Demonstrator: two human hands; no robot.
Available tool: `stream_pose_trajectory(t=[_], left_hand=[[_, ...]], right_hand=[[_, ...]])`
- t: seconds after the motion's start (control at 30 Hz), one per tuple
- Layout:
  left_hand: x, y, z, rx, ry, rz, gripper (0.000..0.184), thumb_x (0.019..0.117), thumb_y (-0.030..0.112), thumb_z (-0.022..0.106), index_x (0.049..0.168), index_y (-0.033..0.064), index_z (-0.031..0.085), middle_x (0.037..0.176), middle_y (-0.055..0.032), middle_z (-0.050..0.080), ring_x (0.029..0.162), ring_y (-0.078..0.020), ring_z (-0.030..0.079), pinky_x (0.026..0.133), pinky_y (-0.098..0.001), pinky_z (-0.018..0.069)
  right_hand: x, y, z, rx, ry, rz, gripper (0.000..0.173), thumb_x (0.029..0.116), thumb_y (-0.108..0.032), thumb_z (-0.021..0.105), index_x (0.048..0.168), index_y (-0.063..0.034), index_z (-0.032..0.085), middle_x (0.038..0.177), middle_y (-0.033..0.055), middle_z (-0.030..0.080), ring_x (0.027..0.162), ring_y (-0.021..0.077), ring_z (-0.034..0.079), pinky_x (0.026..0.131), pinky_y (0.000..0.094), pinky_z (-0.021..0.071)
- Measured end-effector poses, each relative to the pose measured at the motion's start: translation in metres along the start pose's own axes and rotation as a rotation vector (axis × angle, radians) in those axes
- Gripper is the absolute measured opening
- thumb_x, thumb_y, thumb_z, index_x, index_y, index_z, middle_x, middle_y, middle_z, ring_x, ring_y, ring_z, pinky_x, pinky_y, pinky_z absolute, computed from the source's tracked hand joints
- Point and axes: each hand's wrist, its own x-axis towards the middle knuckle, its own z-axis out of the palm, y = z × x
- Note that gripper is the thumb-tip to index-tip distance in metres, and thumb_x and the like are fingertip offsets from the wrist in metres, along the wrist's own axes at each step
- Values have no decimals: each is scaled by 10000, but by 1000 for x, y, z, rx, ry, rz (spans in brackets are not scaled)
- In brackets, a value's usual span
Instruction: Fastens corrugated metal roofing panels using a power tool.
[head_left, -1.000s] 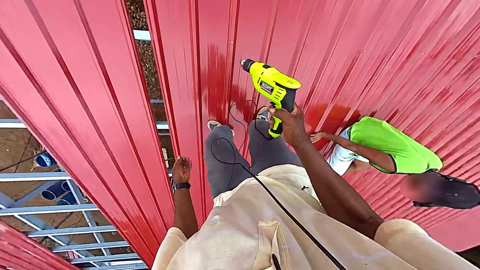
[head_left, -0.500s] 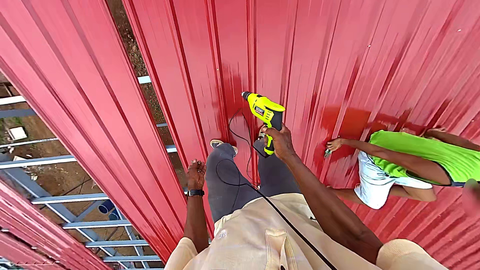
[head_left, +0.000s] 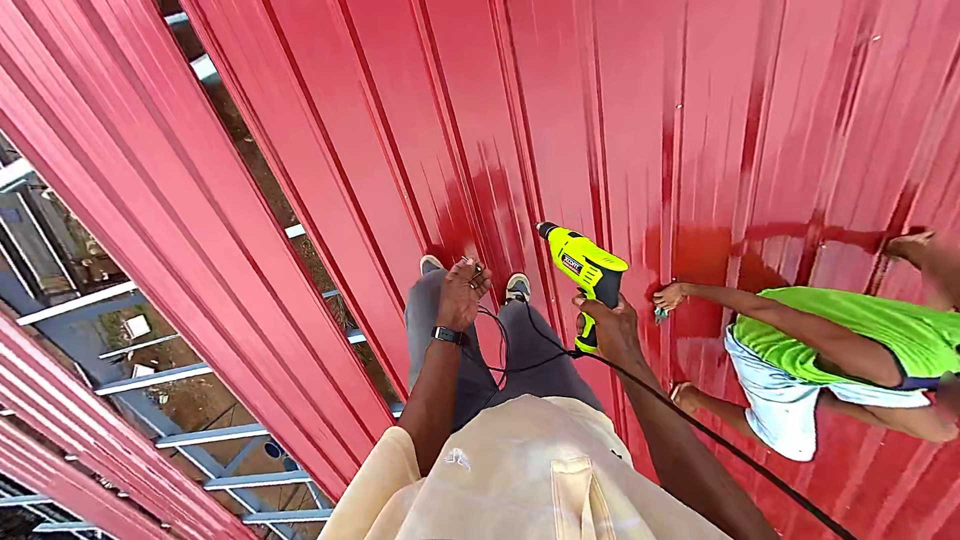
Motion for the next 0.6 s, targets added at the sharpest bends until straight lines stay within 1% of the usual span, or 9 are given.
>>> stream_pose_trajectory(t=[0.1, 0.13, 0.2, 0.27, 0.33, 0.4, 0.43, 0.53, 0.6], left_hand=[[37, 13, 32, 37, -47, -32, 254, 1062, 216, 552, 1272, 74, 572, 989, -109, 683, 804, -213, 696, 728, -361, 610], [52, 19, 41, 60, -63, -38, 251, 1059, 233, 561, 1263, 88, 573, 1001, -98, 685, 817, -204, 699, 736, -355, 612], [83, 32, 58, 126, -83, -48, 251, 1049, 279, 582, 1247, 124, 590, 1022, -69, 689, 839, -179, 695, 748, -336, 604], [115, 43, 78, 179, -84, -77, 275, 1041, 313, 597, 1261, 148, 600, 1046, -47, 686, 874, -161, 691, 785, -327, 597], [154, 54, 105, 220, -89, -128, 279, 1033, 312, 610, 1248, 134, 604, 1024, -48, 685, 853, -162, 690, 773, -325, 601], [176, 59, 119, 305, -99, -231, 323, 1024, 377, 614, 1276, 174, 602, 1038, -23, 688, 860, -132, 688, 770, -294, 588], [186, 62, 127, 314, -94, -277, 329, 1029, 378, 607, 1284, 171, 590, 1045, -20, 682, 868, -127, 687, 775, -289, 587], [230, 61, 147, 204, -46, -330, 249, 1063, 251, 547, 1238, 76, 559, 1003, -84, 676, 861, -189, 693, 791, -342, 604], [249, 58, 155, 175, -43, -328, 224, 1066, 254, 536, 1196, 74, 569, 980, -75, 667, 854, -184, 685, 802, -345, 599]], right_hand=[[27, -15, 13, 101, 21, 36, 462, 894, -173, 723, 1293, -9, 559, 894, 125, 692, 536, 203, 616, 483, 357, 568], [33, -20, 19, 137, 28, 48, 466, 896, -167, 718, 1300, -1, 553, 917, 136, 700, 542, 209, 622, 485, 360, 572], [41, -28, 31, 211, 37, 57, 470, 895, -171, 714, 1292, 14, 545, 919, 152, 701, 555, 223, 631, 492, 373, 575], [44, -36, 45, 283, 52, 63, 458, 906, -156, 701, 1290, 30, 534, 938, 163, 700, 562, 225, 628, 492, 369, 571], [48, -48, 63, 366, 88, 63, 433, 903, -120, 677, 1277, 45, 533, 948, 178, 702, 558, 228, 627, 487, 367, 568], [41, -56, 80, 444, 125, 92, 409, 897, -103, 668, 1250, 53, 535, 938, 182, 700, 552, 220, 627, 485, 364, 568], [39, -60, 88, 480, 133, 94, 398, 901, -104, 664, 1241, 56, 534, 941, 180, 695, 558, 217, 627, 491, 363, 570], [41, -61, 112, 584, 165, 92, 357, 900, -83, 646, 1204, 67, 533, 906, 180, 686, 552, 211, 622, 493, 365, 571], [52, -53, 117, 644, 142, 62, 341, 908, -69, 653, 1191, 72, 527, 913, 191, 685, 550, 210, 617, 493, 364, 568]])
